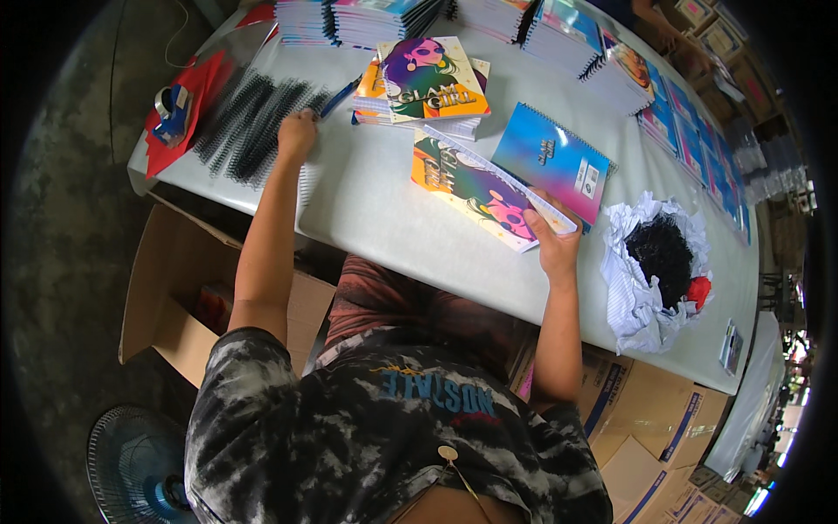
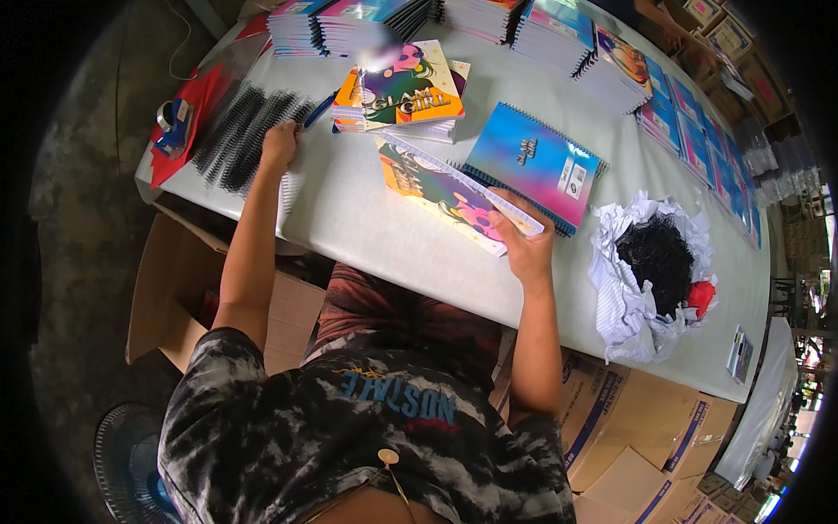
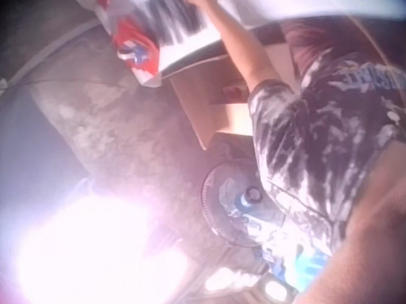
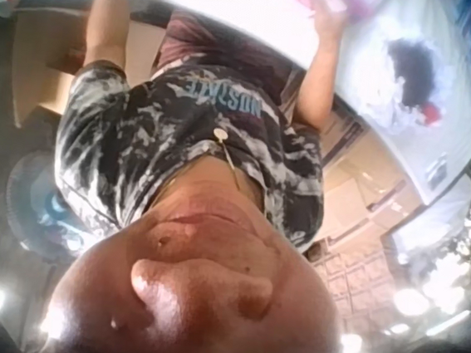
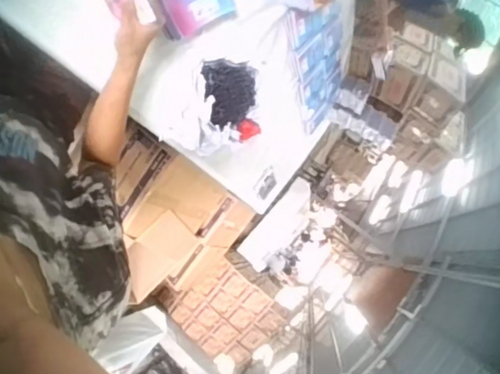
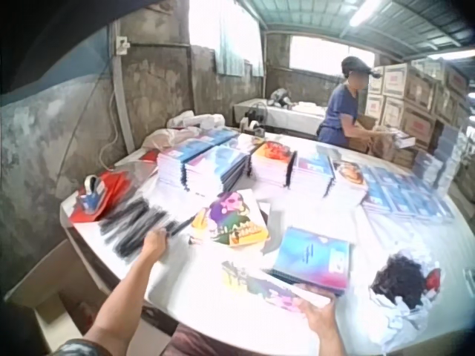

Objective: The person assembles spiral-bound notebooks by inserting metal coils into the punched holes of the covers and pages. They repeatedly pick up a coil, align it with the holes, and press it through to bind the notebook, then place the finished unit on a growing stack.

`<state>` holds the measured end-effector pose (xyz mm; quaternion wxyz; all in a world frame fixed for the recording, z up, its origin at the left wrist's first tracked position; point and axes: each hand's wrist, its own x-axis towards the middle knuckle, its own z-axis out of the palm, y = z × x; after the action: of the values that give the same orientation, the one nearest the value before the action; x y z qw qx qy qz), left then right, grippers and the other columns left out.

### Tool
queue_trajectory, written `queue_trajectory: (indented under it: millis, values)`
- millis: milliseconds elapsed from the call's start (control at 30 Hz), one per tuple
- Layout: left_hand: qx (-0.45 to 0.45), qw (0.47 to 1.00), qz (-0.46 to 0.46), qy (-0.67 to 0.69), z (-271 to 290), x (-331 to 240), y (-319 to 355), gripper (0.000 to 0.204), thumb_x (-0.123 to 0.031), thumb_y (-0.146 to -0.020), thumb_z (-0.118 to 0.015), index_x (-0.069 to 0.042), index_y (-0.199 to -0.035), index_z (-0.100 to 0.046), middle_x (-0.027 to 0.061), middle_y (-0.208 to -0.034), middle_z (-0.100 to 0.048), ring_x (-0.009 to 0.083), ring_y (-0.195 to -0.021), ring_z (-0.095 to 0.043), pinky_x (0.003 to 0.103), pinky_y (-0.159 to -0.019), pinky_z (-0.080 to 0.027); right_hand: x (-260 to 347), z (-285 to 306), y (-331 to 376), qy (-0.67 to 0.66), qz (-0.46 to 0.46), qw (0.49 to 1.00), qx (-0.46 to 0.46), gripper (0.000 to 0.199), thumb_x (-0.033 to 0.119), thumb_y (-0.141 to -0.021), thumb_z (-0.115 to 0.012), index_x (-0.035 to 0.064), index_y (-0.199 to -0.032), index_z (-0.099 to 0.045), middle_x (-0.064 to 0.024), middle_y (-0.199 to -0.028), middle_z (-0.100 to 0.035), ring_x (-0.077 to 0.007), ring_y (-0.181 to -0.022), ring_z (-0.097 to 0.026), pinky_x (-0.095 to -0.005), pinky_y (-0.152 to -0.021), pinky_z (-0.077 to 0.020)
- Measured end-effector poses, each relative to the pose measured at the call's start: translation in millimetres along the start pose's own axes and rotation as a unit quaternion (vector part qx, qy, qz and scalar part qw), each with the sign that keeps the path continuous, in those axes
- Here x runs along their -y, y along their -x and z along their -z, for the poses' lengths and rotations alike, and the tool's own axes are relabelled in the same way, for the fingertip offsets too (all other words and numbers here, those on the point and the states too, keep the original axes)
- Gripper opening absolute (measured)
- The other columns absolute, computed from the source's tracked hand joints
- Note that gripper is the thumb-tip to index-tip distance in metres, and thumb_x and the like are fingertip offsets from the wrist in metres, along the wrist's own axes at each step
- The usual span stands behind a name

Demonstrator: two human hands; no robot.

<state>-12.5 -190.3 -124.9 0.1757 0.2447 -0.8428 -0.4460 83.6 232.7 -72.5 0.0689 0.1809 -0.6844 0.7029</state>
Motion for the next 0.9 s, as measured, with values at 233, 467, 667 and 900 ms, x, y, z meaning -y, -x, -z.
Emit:
queue_trajectory:
  millis: [233, 467, 667, 900]
  values:
    - [0.283, 0.782, 0.287, 0.476, 8.8, -63.1, 30.8, 0.023, -0.033, -0.092, -0.044, -0.012, -0.093, -0.054, -0.0090, -0.053, -0.025, 0.0045, -0.041, -0.021, 0.020, -0.037, -0.021, -3.9, 2.8, 0.1, 0.010, 0.017, 1.000, -0.008, 0.026, 0.001, -0.078, -0.065, -0.0021, -0.104, -0.062, -0.0052, -0.096, -0.064, -0.0093, -0.085, -0.057, -0.0225, -0.078, -0.0452]
    - [0.396, 0.899, -0.053, 0.178, -7.6, -124.4, 157.1, 0.045, -0.031, -0.094, -0.042, -0.009, -0.133, -0.037, -0.0069, -0.059, -0.033, 0.0032, -0.050, -0.027, 0.018, -0.045, -0.025, -1.9, -4.8, 2.1, 0.020, 0.010, 1.000, -0.016, 0.026, 0.002, -0.078, -0.066, -0.0016, -0.103, -0.063, -0.0049, -0.094, -0.065, -0.0095, -0.085, -0.057, -0.0227, -0.078, -0.0450]
    - [0.339, 0.903, -0.207, 0.164, 6.6, -128.2, 127.1, 0.028, -0.029, -0.095, -0.043, -0.004, -0.091, -0.054, -0.0044, -0.064, -0.035, 0.0046, -0.058, -0.029, 0.020, -0.052, -0.028, -1.8, -1.4, 1.4, 0.068, 0.025, 0.997, -0.026, 0.024, 0.000, -0.078, -0.064, -0.0016, -0.102, -0.063, -0.0057, -0.093, -0.066, -0.0101, -0.084, -0.058, -0.0232, -0.078, -0.0456]
    - [0.328, 0.911, -0.237, 0.079, 4.0, -126.4, 115.8, 0.030, -0.031, -0.093, -0.047, -0.003, -0.085, -0.054, -0.0029, -0.066, -0.039, 0.0049, -0.059, -0.031, 0.019, -0.053, -0.029, 0.0, -4.3, 2.8, 0.069, 0.043, 0.997, -0.015, 0.024, -0.002, -0.078, -0.063, -0.0028, -0.102, -0.063, -0.0070, -0.094, -0.066, -0.0104, -0.084, -0.059, -0.0233, -0.078, -0.0462]
